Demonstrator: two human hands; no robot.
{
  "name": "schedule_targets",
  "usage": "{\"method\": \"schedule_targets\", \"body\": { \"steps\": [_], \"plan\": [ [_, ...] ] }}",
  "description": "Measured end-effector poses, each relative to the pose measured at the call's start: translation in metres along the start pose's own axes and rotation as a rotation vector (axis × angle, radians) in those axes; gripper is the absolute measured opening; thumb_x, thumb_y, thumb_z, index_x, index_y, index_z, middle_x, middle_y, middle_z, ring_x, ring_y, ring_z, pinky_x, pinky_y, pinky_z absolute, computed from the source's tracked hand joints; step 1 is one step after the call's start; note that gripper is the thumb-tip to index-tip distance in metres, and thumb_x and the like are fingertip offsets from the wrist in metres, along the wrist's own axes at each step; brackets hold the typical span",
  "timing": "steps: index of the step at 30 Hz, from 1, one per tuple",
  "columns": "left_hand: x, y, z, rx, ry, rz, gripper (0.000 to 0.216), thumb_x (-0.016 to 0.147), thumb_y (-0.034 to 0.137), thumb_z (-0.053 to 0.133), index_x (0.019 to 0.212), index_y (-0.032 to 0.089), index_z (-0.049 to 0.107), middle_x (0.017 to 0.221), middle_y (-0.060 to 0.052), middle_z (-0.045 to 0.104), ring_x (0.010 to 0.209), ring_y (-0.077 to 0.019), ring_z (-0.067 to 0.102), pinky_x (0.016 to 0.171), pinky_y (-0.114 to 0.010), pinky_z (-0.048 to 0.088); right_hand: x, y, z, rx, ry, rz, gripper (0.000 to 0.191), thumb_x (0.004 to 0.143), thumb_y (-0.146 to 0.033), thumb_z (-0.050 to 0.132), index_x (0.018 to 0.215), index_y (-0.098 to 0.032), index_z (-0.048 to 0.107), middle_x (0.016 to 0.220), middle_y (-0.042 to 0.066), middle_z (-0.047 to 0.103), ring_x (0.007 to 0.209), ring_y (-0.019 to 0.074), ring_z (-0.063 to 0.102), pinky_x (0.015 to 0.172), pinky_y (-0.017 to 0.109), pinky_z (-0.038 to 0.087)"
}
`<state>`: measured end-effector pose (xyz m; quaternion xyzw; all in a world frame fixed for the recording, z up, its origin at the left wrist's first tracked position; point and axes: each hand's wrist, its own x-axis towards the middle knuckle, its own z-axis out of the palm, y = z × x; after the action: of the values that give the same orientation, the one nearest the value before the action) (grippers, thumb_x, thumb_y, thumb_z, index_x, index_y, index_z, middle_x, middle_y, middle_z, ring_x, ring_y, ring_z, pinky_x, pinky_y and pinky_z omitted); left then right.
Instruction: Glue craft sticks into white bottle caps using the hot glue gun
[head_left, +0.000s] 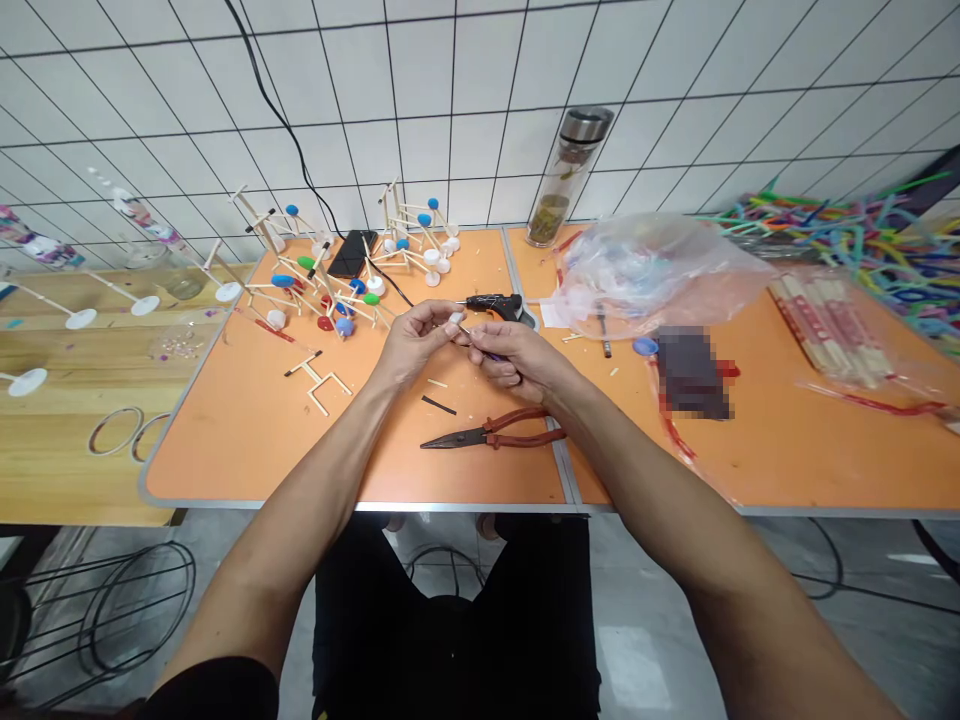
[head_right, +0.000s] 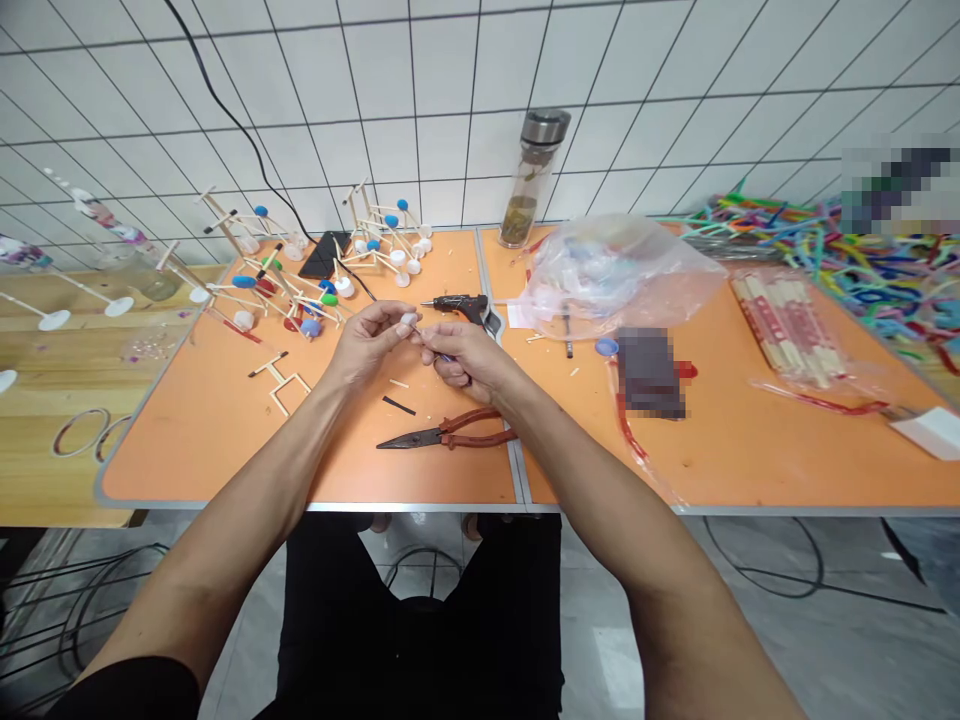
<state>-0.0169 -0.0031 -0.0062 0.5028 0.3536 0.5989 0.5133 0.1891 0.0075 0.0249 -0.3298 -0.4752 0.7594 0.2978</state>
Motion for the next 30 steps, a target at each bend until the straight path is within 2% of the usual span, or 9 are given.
{"method": "schedule_targets", "body": {
  "steps": [4, 11, 15, 18, 24, 27, 30],
  "plan": [
    [0.000, -0.003, -0.002, 0.007, 0.001, 0.030, 0.050, 0.074, 0.057, 0.109, 0.107, 0.024, 0.091, 0.099, -0.004, 0.086, 0.085, -0.0168, 0.078, 0.088, -0.031, 0.063, 0.000, 0.002, 0.001, 0.046, -0.026, 0.007, 0.028, 0.092, -0.038, 0.090, 0.101, -0.017, 0.074, 0.074, 0.000, 0.074, 0.041, 0.0044, 0.034, 0.036, 0.019, 0.018],
    [-0.002, 0.000, 0.001, -0.018, -0.006, 0.002, 0.051, 0.072, 0.055, 0.111, 0.106, 0.023, 0.090, 0.101, -0.006, 0.087, 0.087, -0.0181, 0.078, 0.090, -0.033, 0.063, -0.001, -0.002, 0.003, 0.162, -0.076, 0.131, 0.013, 0.103, -0.029, 0.077, 0.105, -0.018, 0.070, 0.062, -0.008, 0.060, 0.039, 0.0043, 0.031, 0.038, 0.016, 0.023],
    [0.000, -0.002, -0.001, -0.071, 0.031, -0.029, 0.050, 0.071, 0.050, 0.112, 0.107, 0.023, 0.089, 0.107, -0.007, 0.088, 0.093, -0.0196, 0.080, 0.091, -0.033, 0.064, -0.002, 0.000, 0.004, -0.030, -0.034, -0.028, 0.030, 0.102, -0.046, 0.084, 0.099, -0.020, 0.069, 0.063, -0.005, 0.065, 0.039, 0.0055, 0.036, 0.039, 0.019, 0.024],
    [0.003, -0.001, -0.004, -0.197, 0.091, -0.055, 0.049, 0.071, 0.044, 0.112, 0.109, 0.025, 0.088, 0.103, -0.004, 0.088, 0.094, -0.0178, 0.080, 0.089, -0.029, 0.065, -0.003, 0.003, 0.006, -0.171, 0.000, -0.165, 0.043, 0.100, -0.062, 0.085, 0.097, -0.022, 0.068, 0.066, -0.002, 0.070, 0.041, 0.0076, 0.043, 0.041, 0.021, 0.027],
    [0.004, 0.012, -0.008, -0.321, 0.128, -0.171, 0.028, 0.091, 0.028, 0.097, 0.115, 0.024, 0.084, 0.105, -0.004, 0.088, 0.081, -0.0103, 0.078, 0.081, -0.020, 0.065, -0.006, 0.004, 0.007, -0.265, 0.072, -0.272, 0.063, 0.097, -0.084, 0.077, 0.106, -0.021, 0.073, 0.071, -0.002, 0.069, 0.047, 0.0101, 0.048, 0.046, 0.025, 0.033],
    [0.004, 0.015, -0.008, -0.349, 0.140, -0.198, 0.022, 0.095, 0.022, 0.092, 0.115, 0.022, 0.083, 0.105, -0.004, 0.088, 0.079, -0.0094, 0.078, 0.079, -0.019, 0.064, -0.005, 0.007, 0.005, -0.375, 0.146, -0.333, 0.069, 0.103, -0.088, 0.065, 0.108, -0.020, 0.077, 0.078, 0.000, 0.069, 0.054, 0.0113, 0.050, 0.051, 0.027, 0.037],
    [0.004, 0.014, -0.008, -0.374, 0.123, -0.210, 0.021, 0.095, 0.019, 0.090, 0.115, 0.021, 0.084, 0.108, -0.005, 0.089, 0.081, -0.0095, 0.080, 0.081, -0.018, 0.065, -0.001, 0.010, 0.003, -0.579, 0.214, -0.473, 0.066, 0.111, -0.081, 0.057, 0.118, -0.020, 0.082, 0.092, 0.005, 0.077, 0.074, 0.0181, 0.066, 0.067, 0.031, 0.051]
  ]
}}
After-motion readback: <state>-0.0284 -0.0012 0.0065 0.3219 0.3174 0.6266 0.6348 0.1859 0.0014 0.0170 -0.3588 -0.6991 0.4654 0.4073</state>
